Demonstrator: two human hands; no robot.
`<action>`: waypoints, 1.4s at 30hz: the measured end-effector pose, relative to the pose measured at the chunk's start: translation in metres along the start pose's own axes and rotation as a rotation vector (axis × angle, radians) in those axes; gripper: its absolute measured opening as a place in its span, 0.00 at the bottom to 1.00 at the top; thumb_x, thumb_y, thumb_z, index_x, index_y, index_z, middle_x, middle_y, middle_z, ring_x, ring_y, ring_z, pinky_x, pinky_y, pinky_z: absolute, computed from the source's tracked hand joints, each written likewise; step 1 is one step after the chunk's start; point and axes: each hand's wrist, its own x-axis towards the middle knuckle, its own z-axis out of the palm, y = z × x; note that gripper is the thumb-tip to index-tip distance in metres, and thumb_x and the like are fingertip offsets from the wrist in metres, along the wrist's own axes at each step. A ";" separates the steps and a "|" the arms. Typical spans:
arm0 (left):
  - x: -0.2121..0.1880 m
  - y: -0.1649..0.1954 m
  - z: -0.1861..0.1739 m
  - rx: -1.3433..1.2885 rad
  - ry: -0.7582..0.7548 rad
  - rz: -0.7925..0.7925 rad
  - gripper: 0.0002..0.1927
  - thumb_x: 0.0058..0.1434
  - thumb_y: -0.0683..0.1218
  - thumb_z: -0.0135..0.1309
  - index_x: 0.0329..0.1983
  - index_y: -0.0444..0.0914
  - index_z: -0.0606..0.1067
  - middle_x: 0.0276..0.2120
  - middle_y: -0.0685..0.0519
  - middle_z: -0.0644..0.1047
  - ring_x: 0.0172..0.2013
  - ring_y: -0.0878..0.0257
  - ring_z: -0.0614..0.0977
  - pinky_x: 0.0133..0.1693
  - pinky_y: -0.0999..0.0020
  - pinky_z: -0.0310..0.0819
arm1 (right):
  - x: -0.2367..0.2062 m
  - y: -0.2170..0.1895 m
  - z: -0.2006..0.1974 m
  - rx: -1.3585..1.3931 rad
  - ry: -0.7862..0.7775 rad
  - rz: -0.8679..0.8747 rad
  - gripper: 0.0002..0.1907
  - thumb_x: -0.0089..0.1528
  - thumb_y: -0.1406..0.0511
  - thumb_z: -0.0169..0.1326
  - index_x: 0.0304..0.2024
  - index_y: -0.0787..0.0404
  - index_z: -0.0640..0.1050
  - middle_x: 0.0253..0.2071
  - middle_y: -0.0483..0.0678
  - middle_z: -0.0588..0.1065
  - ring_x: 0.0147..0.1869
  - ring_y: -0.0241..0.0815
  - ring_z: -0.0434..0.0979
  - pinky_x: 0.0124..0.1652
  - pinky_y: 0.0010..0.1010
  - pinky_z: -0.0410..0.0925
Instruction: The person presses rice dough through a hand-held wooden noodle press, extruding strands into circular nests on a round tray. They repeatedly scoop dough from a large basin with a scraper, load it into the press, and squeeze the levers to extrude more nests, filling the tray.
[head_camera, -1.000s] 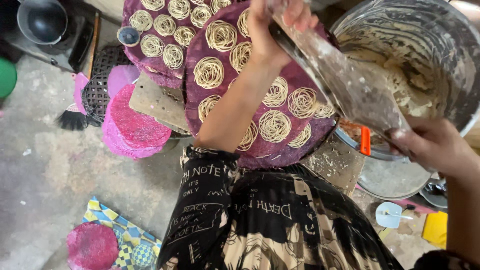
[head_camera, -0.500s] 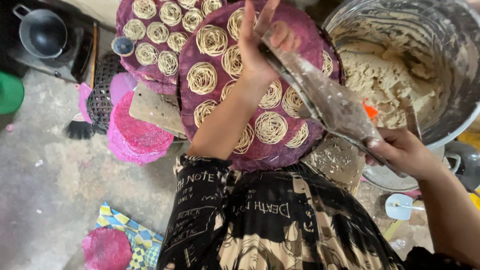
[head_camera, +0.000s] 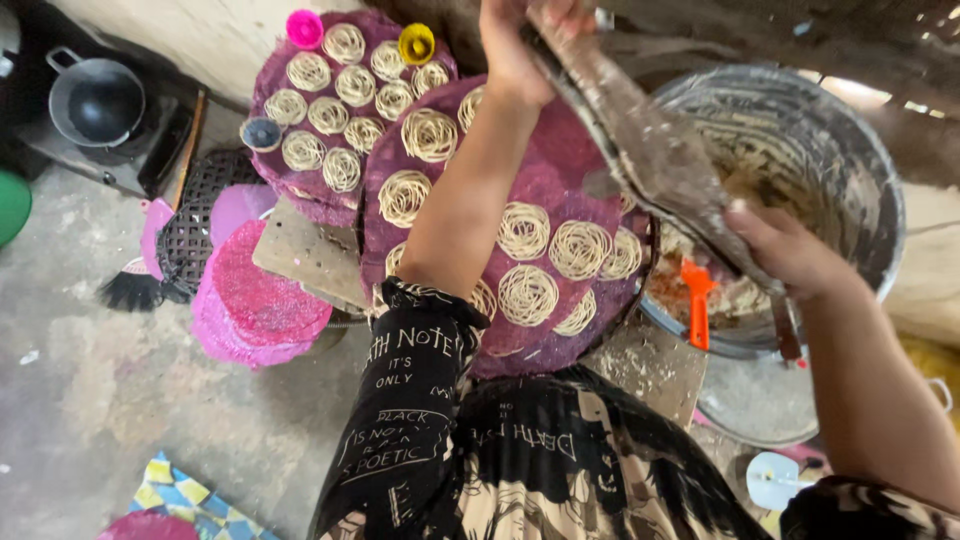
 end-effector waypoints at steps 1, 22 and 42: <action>0.000 0.006 -0.001 -0.074 0.053 -0.008 0.24 0.66 0.66 0.40 0.32 0.42 0.68 0.20 0.51 0.63 0.24 0.53 0.68 0.39 0.53 0.68 | 0.011 -0.006 0.004 0.006 -0.020 -0.010 0.28 0.72 0.49 0.41 0.46 0.69 0.78 0.31 0.53 0.80 0.29 0.44 0.79 0.32 0.36 0.73; -0.034 0.025 0.008 0.063 0.091 0.039 0.32 0.66 0.71 0.37 0.51 0.43 0.77 0.13 0.59 0.60 0.15 0.64 0.61 0.28 0.65 0.62 | -0.050 -0.083 0.040 -0.375 0.222 0.063 0.28 0.64 0.47 0.53 0.37 0.68 0.83 0.22 0.52 0.78 0.23 0.41 0.76 0.27 0.36 0.71; -0.042 -0.005 -0.026 0.052 0.127 0.014 0.33 0.74 0.70 0.34 0.58 0.42 0.73 0.13 0.60 0.57 0.16 0.64 0.58 0.28 0.66 0.58 | -0.036 -0.032 0.045 -0.537 0.295 -0.072 0.21 0.68 0.53 0.51 0.49 0.63 0.82 0.24 0.49 0.78 0.25 0.37 0.76 0.30 0.33 0.70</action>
